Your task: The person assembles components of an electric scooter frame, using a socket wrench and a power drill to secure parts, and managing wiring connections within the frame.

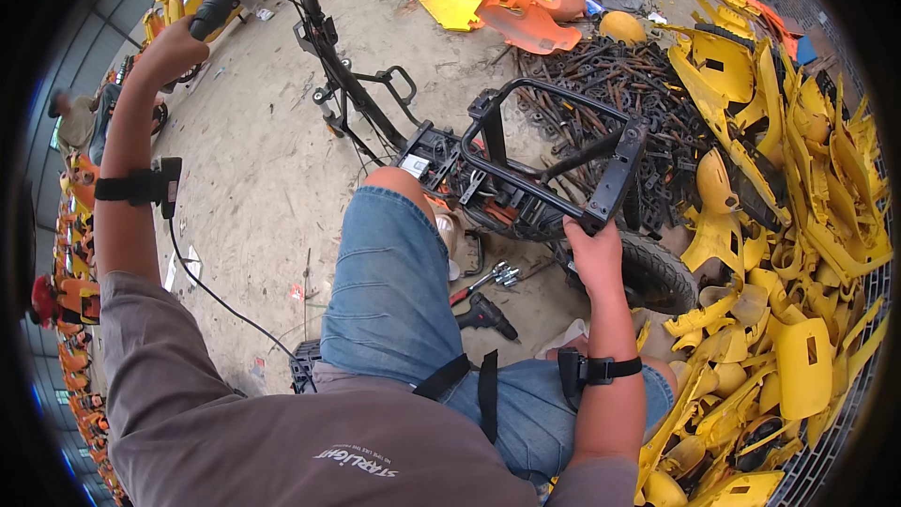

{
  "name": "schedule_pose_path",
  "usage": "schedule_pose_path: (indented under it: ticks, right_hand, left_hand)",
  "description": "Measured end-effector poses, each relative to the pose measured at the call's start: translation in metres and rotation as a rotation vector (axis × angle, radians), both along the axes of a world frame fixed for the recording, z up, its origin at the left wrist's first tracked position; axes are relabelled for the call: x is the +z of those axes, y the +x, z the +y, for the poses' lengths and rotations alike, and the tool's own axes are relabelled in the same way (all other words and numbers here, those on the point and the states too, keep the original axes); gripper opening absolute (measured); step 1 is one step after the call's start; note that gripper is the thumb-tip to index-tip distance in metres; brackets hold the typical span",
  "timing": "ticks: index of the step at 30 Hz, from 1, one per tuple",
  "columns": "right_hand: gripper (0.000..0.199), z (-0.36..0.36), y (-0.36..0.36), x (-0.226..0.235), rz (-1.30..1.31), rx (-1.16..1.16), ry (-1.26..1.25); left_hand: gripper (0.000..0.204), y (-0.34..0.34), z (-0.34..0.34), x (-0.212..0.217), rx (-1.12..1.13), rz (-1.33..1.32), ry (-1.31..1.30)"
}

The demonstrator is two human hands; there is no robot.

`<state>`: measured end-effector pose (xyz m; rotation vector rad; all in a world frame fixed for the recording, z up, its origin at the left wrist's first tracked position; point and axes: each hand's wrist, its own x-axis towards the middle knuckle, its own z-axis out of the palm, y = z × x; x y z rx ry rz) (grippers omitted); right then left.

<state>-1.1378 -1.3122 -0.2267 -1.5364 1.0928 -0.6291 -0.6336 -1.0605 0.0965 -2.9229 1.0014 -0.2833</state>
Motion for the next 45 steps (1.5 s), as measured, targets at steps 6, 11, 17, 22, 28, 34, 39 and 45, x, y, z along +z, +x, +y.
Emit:
schedule_pose_path:
  ticks: [6,11,17,22,28,34,39,45]
  right_hand:
    - [0.022,0.008,0.001,0.001,0.015,0.043,-0.012]
    - [0.023,0.011,0.002,-0.002,-0.012,0.039,0.032]
    - [0.019,0.01,0.003,0.0,-0.046,0.031,0.077]
    - [0.018,0.012,0.002,0.001,-0.054,0.046,0.064]
    - [0.02,0.011,0.002,0.002,-0.056,0.065,0.058]
    - [0.021,0.011,0.001,0.003,-0.029,0.066,0.047]
    - [0.021,0.011,0.0,0.001,-0.033,0.042,0.044]
    - [0.022,0.008,-0.001,-0.001,-0.011,0.056,0.062]
  left_hand:
    - [0.049,0.013,0.042,-0.004,0.024,-0.003,-0.101]
    - [0.051,0.016,0.048,-0.011,0.088,-0.009,-0.116]
    - [0.044,0.02,0.044,-0.011,0.074,-0.036,-0.125]
    - [0.043,0.026,0.047,-0.013,0.054,-0.043,-0.138]
    - [0.048,0.032,0.049,-0.015,0.052,-0.01,-0.164]
    - [0.051,0.034,0.047,-0.012,0.051,-0.002,-0.119]
    - [0.053,0.03,0.046,-0.009,0.093,0.004,-0.107]
    - [0.056,0.032,0.045,-0.01,0.086,-0.007,-0.088]
